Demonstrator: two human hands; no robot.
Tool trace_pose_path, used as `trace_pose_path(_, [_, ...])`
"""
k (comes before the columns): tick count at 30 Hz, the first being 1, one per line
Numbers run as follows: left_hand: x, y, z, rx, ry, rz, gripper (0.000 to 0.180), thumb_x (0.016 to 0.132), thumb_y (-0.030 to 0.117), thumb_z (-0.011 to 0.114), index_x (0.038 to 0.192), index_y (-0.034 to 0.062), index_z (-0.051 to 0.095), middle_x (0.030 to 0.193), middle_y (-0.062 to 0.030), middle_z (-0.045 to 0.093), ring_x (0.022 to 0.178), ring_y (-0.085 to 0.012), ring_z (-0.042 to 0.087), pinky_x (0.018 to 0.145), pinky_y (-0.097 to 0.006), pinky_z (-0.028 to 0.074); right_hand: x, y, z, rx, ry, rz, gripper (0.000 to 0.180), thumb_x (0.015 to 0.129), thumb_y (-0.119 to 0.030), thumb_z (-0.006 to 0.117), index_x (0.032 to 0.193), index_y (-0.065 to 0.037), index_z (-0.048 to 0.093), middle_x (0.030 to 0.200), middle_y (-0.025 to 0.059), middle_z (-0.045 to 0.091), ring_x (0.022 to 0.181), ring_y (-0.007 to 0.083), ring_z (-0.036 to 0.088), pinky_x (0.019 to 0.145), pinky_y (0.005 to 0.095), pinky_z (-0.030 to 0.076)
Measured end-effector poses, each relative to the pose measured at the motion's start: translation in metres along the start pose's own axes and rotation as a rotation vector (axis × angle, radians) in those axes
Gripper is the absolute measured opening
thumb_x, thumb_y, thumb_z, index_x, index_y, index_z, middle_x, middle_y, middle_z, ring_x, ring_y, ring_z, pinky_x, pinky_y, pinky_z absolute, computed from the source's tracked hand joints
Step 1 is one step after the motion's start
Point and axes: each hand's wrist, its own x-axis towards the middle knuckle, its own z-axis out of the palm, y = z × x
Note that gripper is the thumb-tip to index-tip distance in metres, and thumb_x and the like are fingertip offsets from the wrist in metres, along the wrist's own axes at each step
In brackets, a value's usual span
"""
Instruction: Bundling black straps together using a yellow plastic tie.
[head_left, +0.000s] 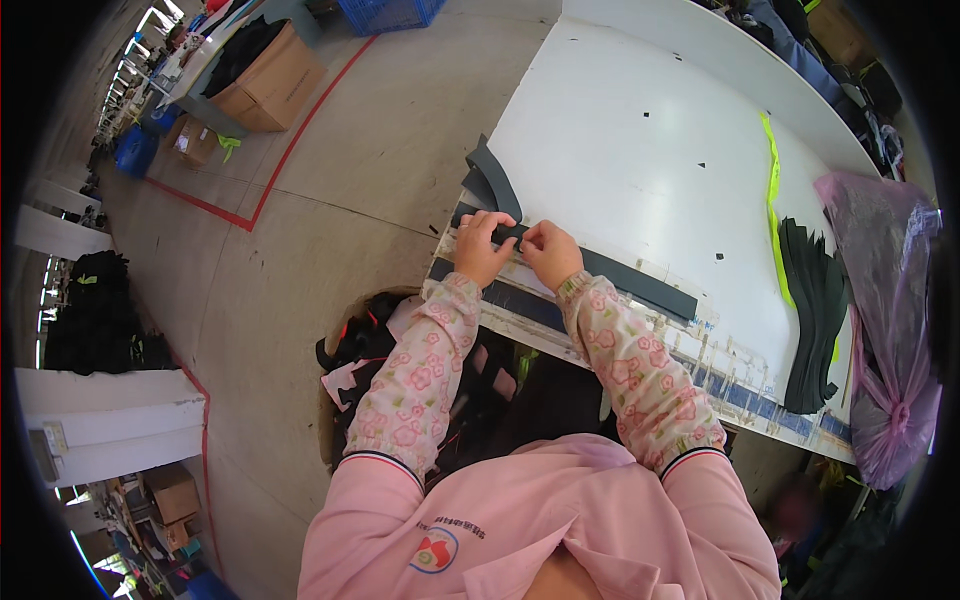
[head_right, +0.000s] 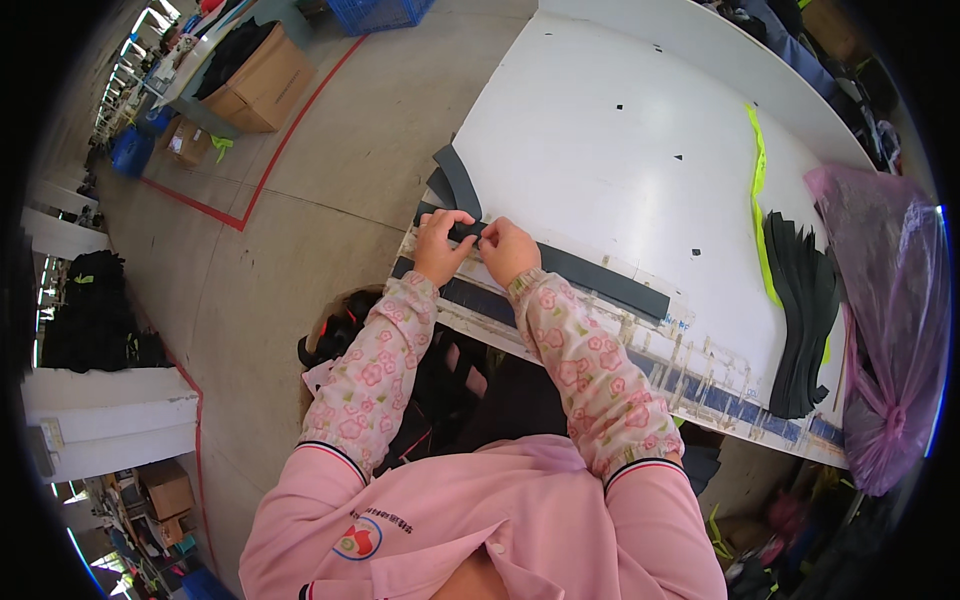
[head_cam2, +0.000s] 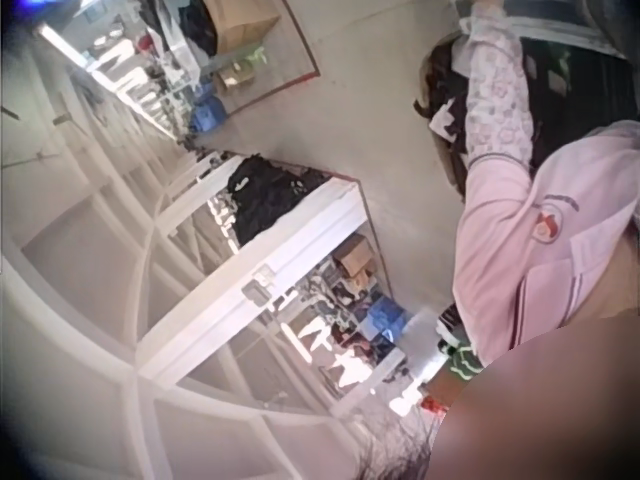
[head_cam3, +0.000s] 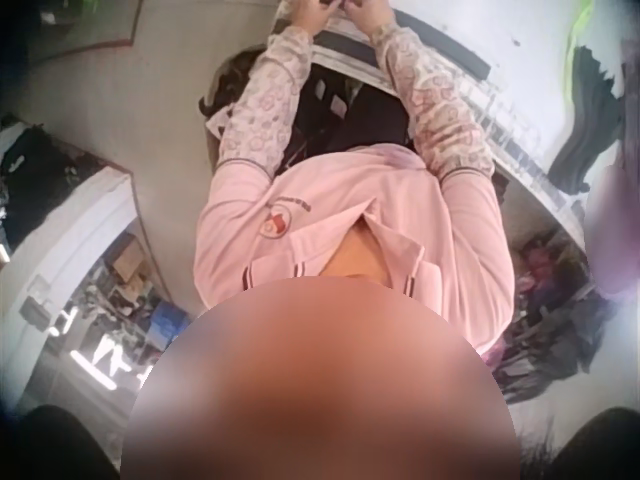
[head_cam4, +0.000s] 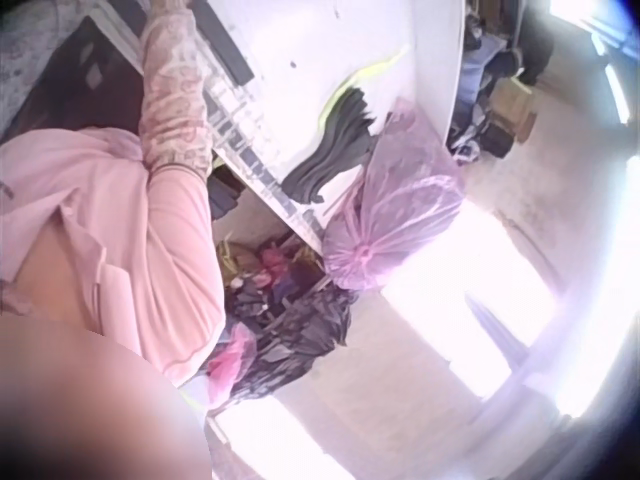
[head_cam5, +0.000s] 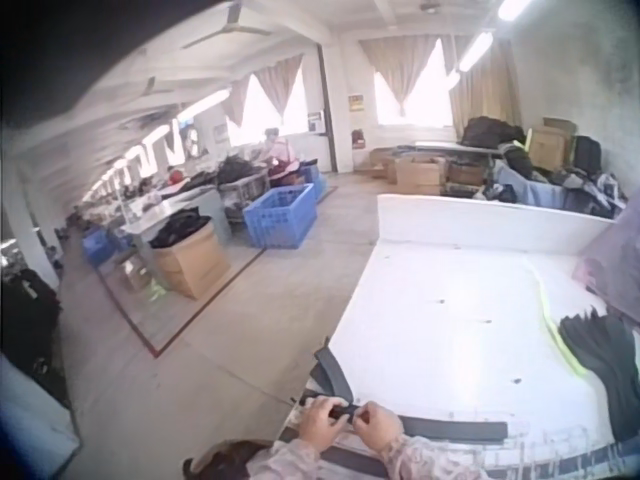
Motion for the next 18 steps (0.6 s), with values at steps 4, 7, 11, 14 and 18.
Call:
trace_pose_path(4, [-0.001,-0.001,0.001,0.001,-0.006,0.003,0.032,0.068,0.008,0.074,0.096,0.0152,0.063,0.095,-0.0034,0.06,0.092,-0.0296,0.053,0.082,-0.04,0.043,-0.001,-0.006,0.002,-0.096,0.04,-0.003,0.016,0.079,-0.019,0.066,0.089,-0.007,0.064,0.082,0.0125,0.069,0.079,0.0308,0.067,0.072,0.0397,0.052])
trace_pose_path(7, [-0.001,-0.001,0.002,0.003,-0.001,0.004,0.032,0.068,0.008,0.075,0.096,0.0158,0.062,0.094,-0.0033,0.06,0.092,-0.0298,0.053,0.082,-0.041,0.042,-0.002,-0.009,0.006,-0.178,0.068,0.003,0.017,0.078,-0.02,0.066,0.089,-0.007,0.064,0.082,0.0127,0.069,0.08,0.0315,0.067,0.072,0.0402,0.052])
trace_pose_path(11, [0.002,0.002,0.006,-0.002,0.009,0.021,0.033,0.068,0.008,0.075,0.096,0.0158,0.062,0.094,-0.003,0.059,0.092,-0.0299,0.053,0.081,-0.041,0.042,0.004,0.004,-0.005,-0.115,-0.022,0.009,0.018,0.078,-0.017,0.066,0.091,-0.004,0.064,0.079,0.0129,0.069,0.074,0.0287,0.068,0.069,0.0378,0.052])
trace_pose_path(14, [-0.003,-0.002,0.003,0.008,-0.009,-0.002,0.032,0.068,0.008,0.075,0.096,0.0155,0.062,0.094,-0.0027,0.059,0.091,-0.0297,0.052,0.081,-0.04,0.042,-0.007,0.014,-0.033,0.15,-0.015,0.072,0.016,0.08,-0.012,0.066,0.09,0.0,0.063,0.076,0.0116,0.068,0.068,0.021,0.068,0.064,0.032,0.052])
trace_pose_path(18, [-0.002,-0.002,0.002,0.003,-0.016,0.019,0.031,0.069,0.007,0.075,0.096,0.0119,0.061,0.095,-0.003,0.061,0.091,-0.0285,0.052,0.082,-0.04,0.042,-0.045,0.04,-0.111,0.209,0.093,0.169,0.012,0.085,-0.008,0.065,0.089,0.002,0.06,0.074,0.0063,0.066,0.066,0.0115,0.065,0.061,0.0245,0.051])
